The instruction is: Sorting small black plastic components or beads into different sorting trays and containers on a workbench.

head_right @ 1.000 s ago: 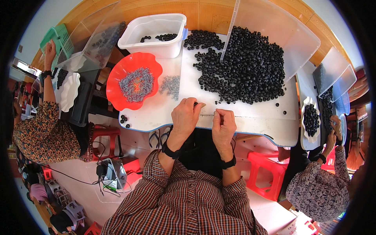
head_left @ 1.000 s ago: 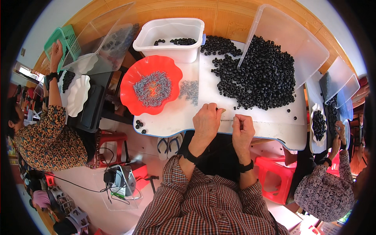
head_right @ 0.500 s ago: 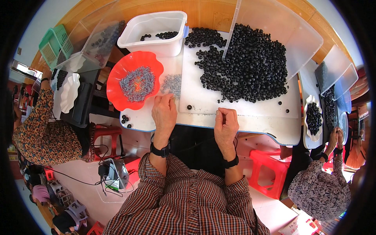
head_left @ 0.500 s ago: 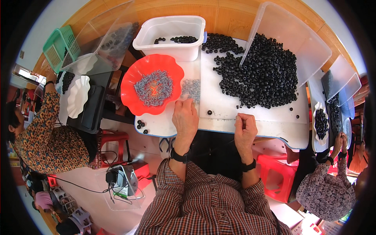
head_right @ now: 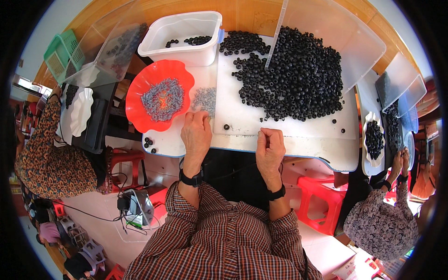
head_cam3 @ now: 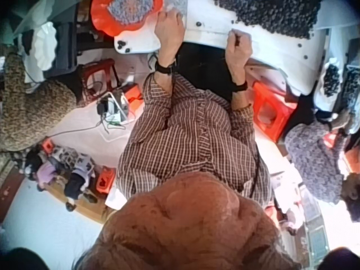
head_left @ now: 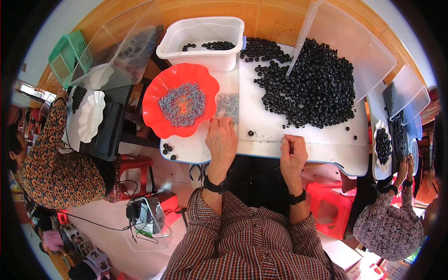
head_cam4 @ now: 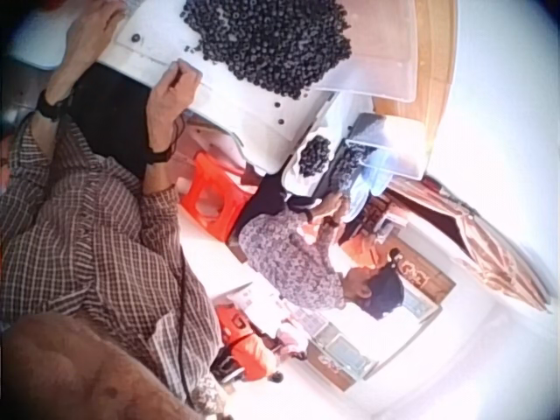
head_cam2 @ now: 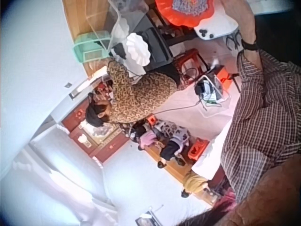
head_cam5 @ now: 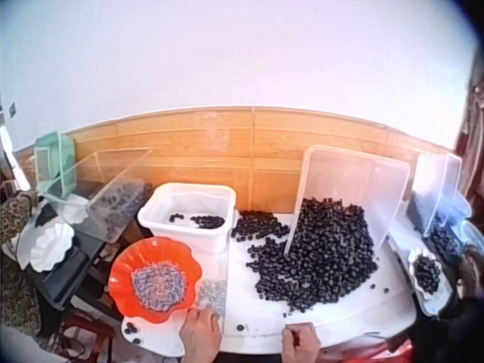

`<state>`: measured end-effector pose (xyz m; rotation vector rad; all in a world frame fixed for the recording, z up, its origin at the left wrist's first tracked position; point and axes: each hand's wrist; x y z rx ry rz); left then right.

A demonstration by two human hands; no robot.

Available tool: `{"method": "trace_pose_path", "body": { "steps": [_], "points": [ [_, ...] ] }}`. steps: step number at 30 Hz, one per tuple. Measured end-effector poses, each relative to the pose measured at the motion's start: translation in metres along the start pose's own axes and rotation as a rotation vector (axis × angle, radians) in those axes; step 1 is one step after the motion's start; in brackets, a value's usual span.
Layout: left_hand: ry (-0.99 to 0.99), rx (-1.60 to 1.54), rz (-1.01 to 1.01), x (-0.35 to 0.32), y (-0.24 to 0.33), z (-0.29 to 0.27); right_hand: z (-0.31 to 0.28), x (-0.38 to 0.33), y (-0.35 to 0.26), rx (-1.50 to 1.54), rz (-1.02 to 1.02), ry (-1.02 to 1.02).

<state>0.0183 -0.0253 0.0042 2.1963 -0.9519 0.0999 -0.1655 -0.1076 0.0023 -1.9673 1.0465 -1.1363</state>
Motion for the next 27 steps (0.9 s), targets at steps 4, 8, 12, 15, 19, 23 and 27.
{"method": "trace_pose_path", "body": {
  "steps": [4,8,12,15,19,23,27],
  "points": [
    [0.000,-0.029,0.009,-0.002,-0.001,-0.002,-0.001,0.000,0.000,-0.010,-0.021,-0.003],
    [0.006,-0.048,0.014,-0.004,-0.003,-0.002,-0.001,0.000,0.000,-0.002,-0.013,-0.006],
    [0.033,-0.101,0.017,-0.005,-0.002,-0.005,-0.001,0.000,0.000,-0.014,-0.013,-0.011],
    [0.042,-0.131,0.026,-0.005,-0.005,-0.006,-0.001,0.000,-0.001,0.006,-0.009,-0.011],
    [0.022,-0.109,0.052,-0.006,-0.004,-0.009,-0.001,0.000,-0.001,-0.003,-0.009,-0.015],
    [0.002,-0.122,0.064,-0.006,-0.008,-0.014,0.000,0.000,0.000,-0.005,-0.020,-0.013],
    [0.014,-0.114,0.062,-0.005,-0.009,-0.022,0.000,0.000,-0.001,0.000,-0.031,-0.011]
  ]
}}
Point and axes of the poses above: each hand's wrist, its own x-axis towards the middle knuckle, its own z-axis out of the palm, y = z × x, and after that the axes turned 1 degree about -y, right-handed
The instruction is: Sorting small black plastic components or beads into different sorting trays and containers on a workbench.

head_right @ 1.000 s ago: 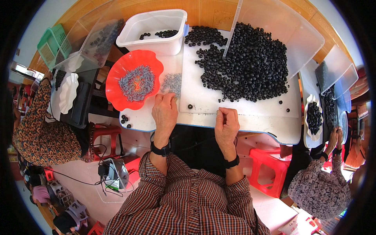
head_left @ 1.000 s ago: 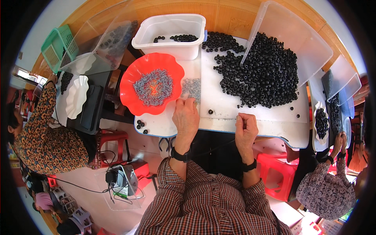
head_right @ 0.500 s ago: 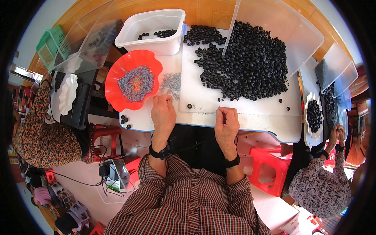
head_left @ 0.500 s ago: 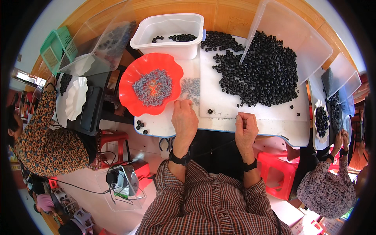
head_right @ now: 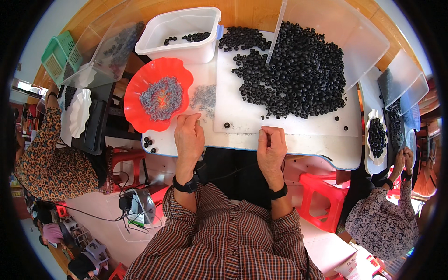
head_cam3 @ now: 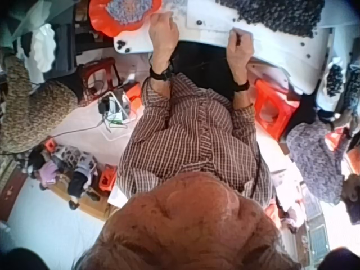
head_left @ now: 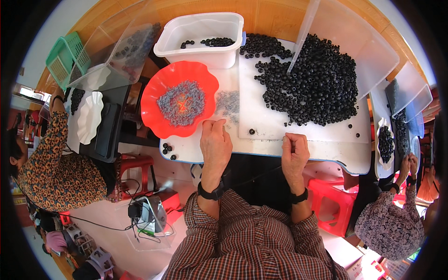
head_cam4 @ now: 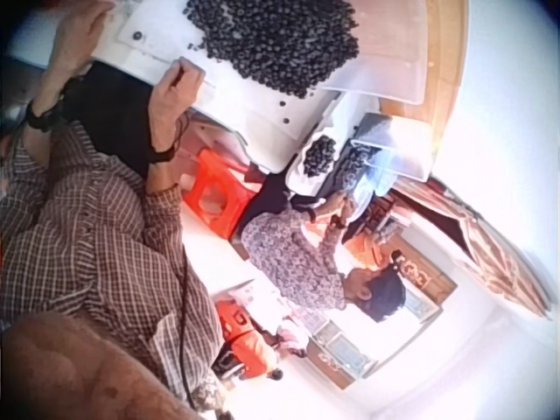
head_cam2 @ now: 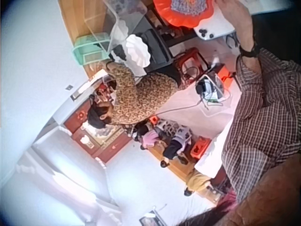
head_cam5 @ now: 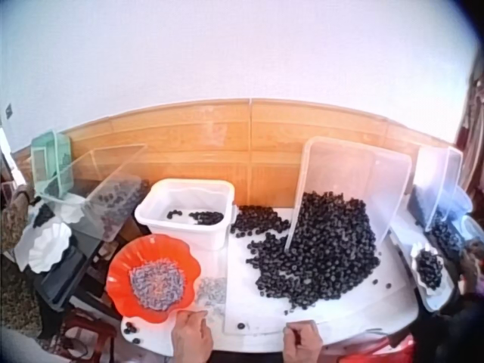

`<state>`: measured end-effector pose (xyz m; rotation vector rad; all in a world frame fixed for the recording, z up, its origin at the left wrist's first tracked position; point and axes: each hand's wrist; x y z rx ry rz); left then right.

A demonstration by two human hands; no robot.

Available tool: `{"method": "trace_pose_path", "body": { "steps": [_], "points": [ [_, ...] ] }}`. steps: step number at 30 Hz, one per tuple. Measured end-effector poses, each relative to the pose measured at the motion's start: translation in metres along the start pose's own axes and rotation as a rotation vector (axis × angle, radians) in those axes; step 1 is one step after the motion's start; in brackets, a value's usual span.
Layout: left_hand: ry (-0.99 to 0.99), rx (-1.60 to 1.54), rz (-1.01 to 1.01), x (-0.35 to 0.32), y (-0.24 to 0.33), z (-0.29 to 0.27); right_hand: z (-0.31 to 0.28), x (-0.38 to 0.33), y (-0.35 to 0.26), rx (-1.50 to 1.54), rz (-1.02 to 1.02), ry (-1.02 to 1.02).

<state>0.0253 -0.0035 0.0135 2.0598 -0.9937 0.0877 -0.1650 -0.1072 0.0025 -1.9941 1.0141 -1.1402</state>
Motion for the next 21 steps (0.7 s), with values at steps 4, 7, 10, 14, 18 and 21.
{"method": "trace_pose_path", "body": {
  "steps": [4,7,10,14,18,21],
  "points": [
    [-0.081,-0.047,-0.035,-0.002,-0.003,0.001,0.000,0.000,0.000,-0.002,0.008,0.003],
    [-0.084,-0.033,-0.060,-0.003,0.001,0.004,0.000,0.000,0.000,-0.003,0.009,0.001],
    [-0.079,0.017,-0.029,-0.003,0.002,0.006,-0.001,-0.001,-0.001,0.003,0.016,-0.005],
    [-0.027,0.056,0.016,-0.003,0.002,0.008,-0.002,-0.001,-0.003,0.009,-0.001,-0.013],
    [-0.003,0.040,0.022,-0.005,-0.003,0.010,-0.004,-0.004,-0.006,0.028,-0.035,-0.011],
    [-0.031,-0.203,-0.079,-0.009,0.002,0.005,-0.007,-0.008,-0.019,0.064,-0.014,-0.050]
  ]
}}
Point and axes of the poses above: each hand's wrist, its own x-axis towards the middle knuckle, its own z-axis out of the palm, y = z × x, and after that the axes turned 1 degree about -y, right-handed
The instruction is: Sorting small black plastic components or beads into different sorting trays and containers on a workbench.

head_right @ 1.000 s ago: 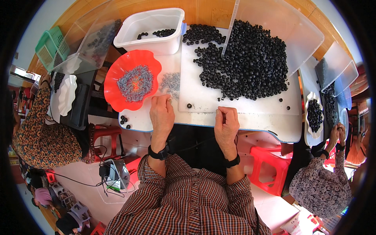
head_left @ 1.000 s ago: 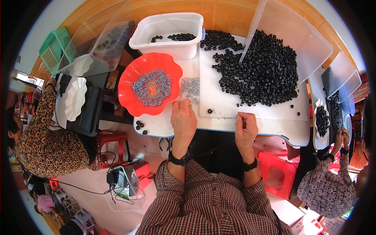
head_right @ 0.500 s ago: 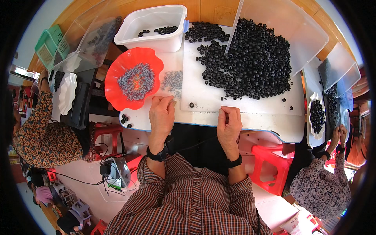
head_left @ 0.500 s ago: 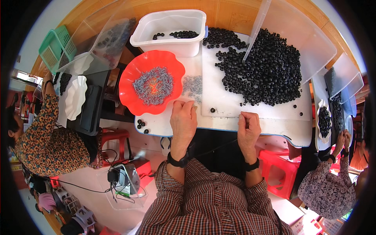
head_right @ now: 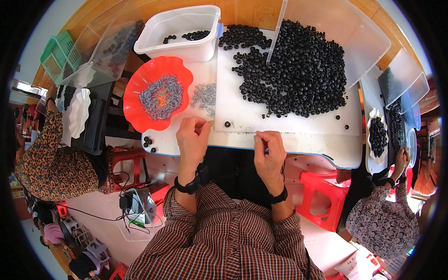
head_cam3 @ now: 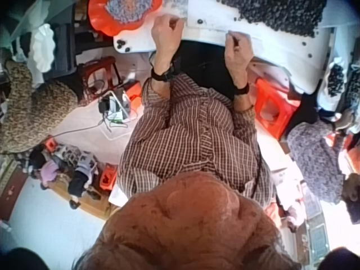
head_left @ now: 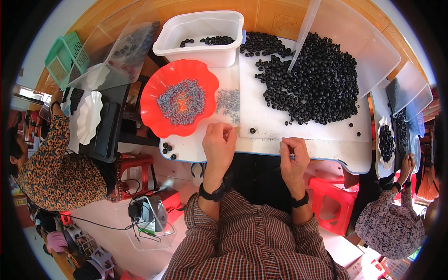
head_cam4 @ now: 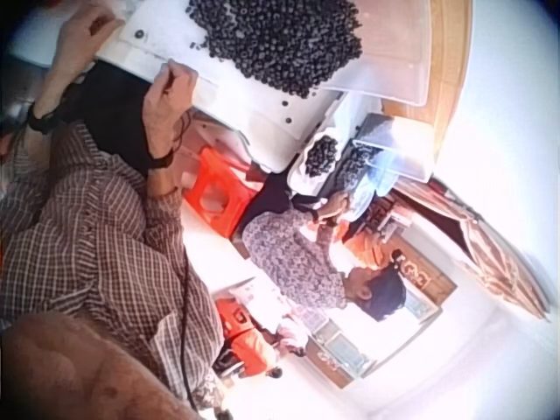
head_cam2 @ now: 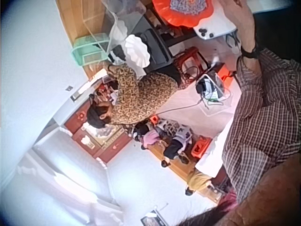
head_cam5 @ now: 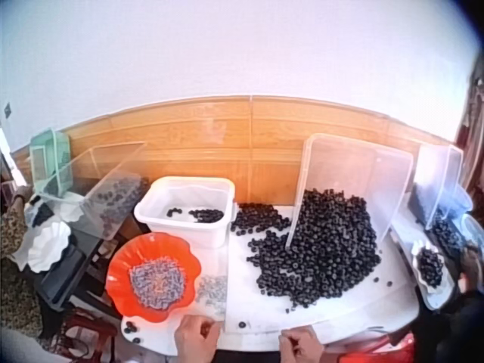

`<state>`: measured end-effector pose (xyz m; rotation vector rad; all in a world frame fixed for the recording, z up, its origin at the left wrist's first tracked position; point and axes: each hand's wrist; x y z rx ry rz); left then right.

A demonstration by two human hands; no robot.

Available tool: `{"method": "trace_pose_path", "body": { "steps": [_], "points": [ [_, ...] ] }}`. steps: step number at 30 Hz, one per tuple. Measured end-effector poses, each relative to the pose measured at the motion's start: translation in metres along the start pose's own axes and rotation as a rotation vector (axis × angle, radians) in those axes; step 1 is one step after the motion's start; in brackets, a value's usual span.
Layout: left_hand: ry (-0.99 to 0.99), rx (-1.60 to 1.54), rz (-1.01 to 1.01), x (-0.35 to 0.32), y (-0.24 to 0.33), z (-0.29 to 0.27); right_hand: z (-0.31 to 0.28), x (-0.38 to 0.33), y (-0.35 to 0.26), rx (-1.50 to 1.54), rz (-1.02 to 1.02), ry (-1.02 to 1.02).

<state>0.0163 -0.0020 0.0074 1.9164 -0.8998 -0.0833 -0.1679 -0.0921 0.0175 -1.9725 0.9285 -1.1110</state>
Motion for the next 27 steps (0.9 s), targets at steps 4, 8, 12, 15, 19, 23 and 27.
{"method": "trace_pose_path", "body": {
  "steps": [4,8,12,15,19,23,27],
  "points": [
    [-0.391,-0.711,-0.507,-0.010,0.028,-0.011,0.005,-0.004,-0.016,0.187,-0.004,-0.140],
    [-0.521,-0.931,-0.545,-0.026,0.030,-0.003,0.013,-0.008,-0.025,0.426,0.127,-0.260],
    [-0.531,-1.003,-0.599,-0.029,0.030,0.002,0.012,-0.008,-0.024,0.442,0.138,-0.298],
    [-0.523,-0.997,-0.619,-0.029,0.030,0.004,0.014,-0.008,-0.022,0.435,0.132,-0.292],
    [-0.519,-0.909,-0.600,-0.029,0.032,0.006,0.015,-0.008,-0.019,0.365,0.053,-0.259],
    [-0.540,-0.839,-0.586,-0.028,0.037,0.006,0.013,-0.006,-0.018,0.314,0.036,-0.255],
    [-0.388,-0.629,-0.533,-0.025,0.039,0.007,0.012,-0.007,-0.011,0.326,0.094,-0.212]
  ]
}}
Point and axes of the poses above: each hand's wrist, its own x-axis towards the middle knuckle, its own z-axis out of the palm, y = z × x, and after that the axes turned 1 degree about -y, right-handed
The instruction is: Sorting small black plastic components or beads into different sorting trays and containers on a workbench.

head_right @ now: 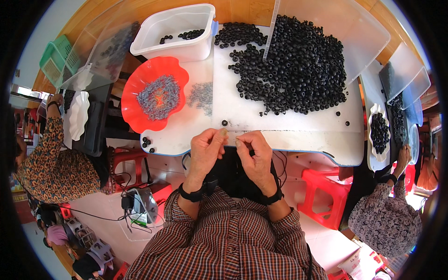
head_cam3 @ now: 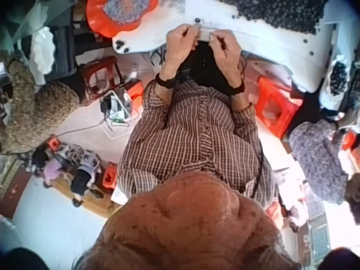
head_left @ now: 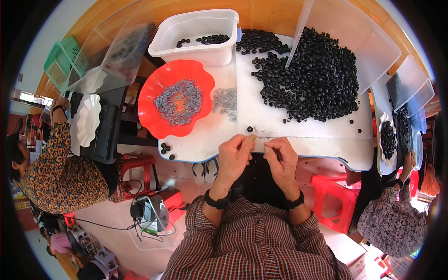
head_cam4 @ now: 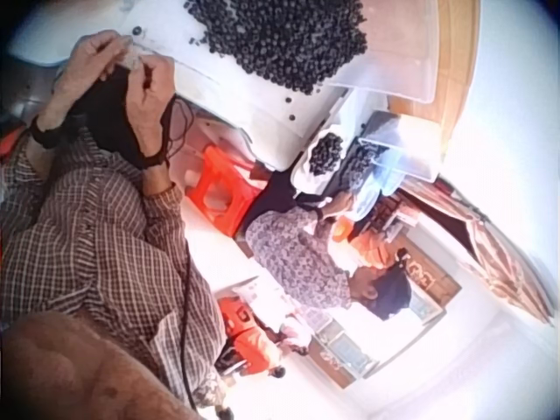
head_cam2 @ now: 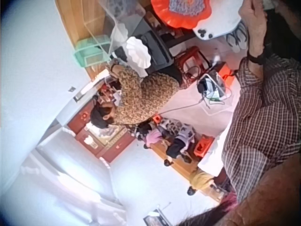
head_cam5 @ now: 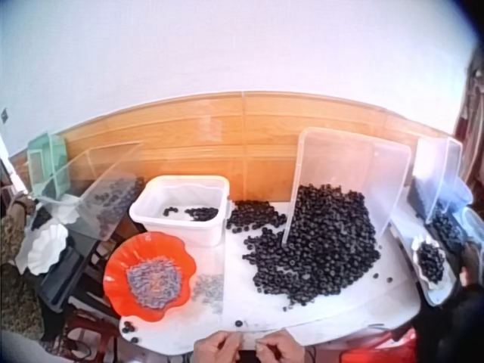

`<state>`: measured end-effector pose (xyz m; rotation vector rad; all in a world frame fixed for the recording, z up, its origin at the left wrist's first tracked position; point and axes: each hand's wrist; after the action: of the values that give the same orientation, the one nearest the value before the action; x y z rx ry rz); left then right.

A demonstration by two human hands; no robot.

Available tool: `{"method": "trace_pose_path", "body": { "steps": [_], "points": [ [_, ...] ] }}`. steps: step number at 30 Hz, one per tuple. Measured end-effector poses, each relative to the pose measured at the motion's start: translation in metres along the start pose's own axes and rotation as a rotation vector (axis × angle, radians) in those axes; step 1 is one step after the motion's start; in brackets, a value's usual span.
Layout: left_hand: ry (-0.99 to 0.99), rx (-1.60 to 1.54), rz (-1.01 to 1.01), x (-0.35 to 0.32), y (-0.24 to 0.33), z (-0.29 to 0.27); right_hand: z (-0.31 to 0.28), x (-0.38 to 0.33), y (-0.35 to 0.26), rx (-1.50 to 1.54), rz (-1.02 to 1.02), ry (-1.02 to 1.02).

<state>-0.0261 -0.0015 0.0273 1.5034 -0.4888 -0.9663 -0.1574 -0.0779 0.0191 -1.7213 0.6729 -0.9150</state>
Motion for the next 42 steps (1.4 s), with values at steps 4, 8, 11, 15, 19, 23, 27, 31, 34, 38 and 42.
{"method": "trace_pose_path", "body": {
  "steps": [4,8,11,15,19,23,27,31,34,38,42],
  "points": [
    [0.308,0.473,0.564,0.015,-0.006,-0.004,-0.002,0.002,0.004,-0.006,-0.003,0.047],
    [0.321,0.737,0.583,0.021,-0.003,0.002,-0.002,0.001,0.006,-0.009,0.018,0.060],
    [0.298,0.841,0.630,0.021,-0.002,0.004,-0.003,0.000,0.006,-0.004,0.031,0.069],
    [0.295,0.826,0.646,0.021,-0.005,0.003,-0.004,0.000,0.005,-0.001,0.032,0.073],
    [0.250,0.656,0.669,0.022,-0.010,0.002,-0.003,0.000,0.006,0.006,0.021,0.072],
    [0.052,0.198,0.427,0.017,-0.009,0.001,-0.004,-0.001,0.005,0.004,0.017,0.064],
    [-0.156,-0.370,0.242,0.015,-0.009,-0.001,-0.005,-0.001,0.000,0.023,0.024,0.065],
    [-0.235,-0.524,0.219,0.014,-0.010,-0.002,-0.006,0.000,-0.008,0.101,0.060,0.064],
    [-0.271,-0.608,0.178,0.013,-0.014,0.000,-0.007,0.000,-0.014,0.204,0.090,0.064],
    [-0.310,-0.668,0.142,0.011,-0.015,0.004,-0.006,0.003,-0.024,0.240,0.100,0.076],
    [-0.319,-0.689,0.113,0.010,-0.012,0.006,-0.006,0.004,-0.025,0.217,0.091,0.073]
  ]
}}
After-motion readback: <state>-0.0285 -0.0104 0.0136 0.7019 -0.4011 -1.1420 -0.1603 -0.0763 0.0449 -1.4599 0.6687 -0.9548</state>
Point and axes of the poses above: each hand's wrist, its own x-axis towards the middle knuckle, its own z-axis out of the palm, y = z × x, and after that the axes turned 1 degree about -y, right-handed
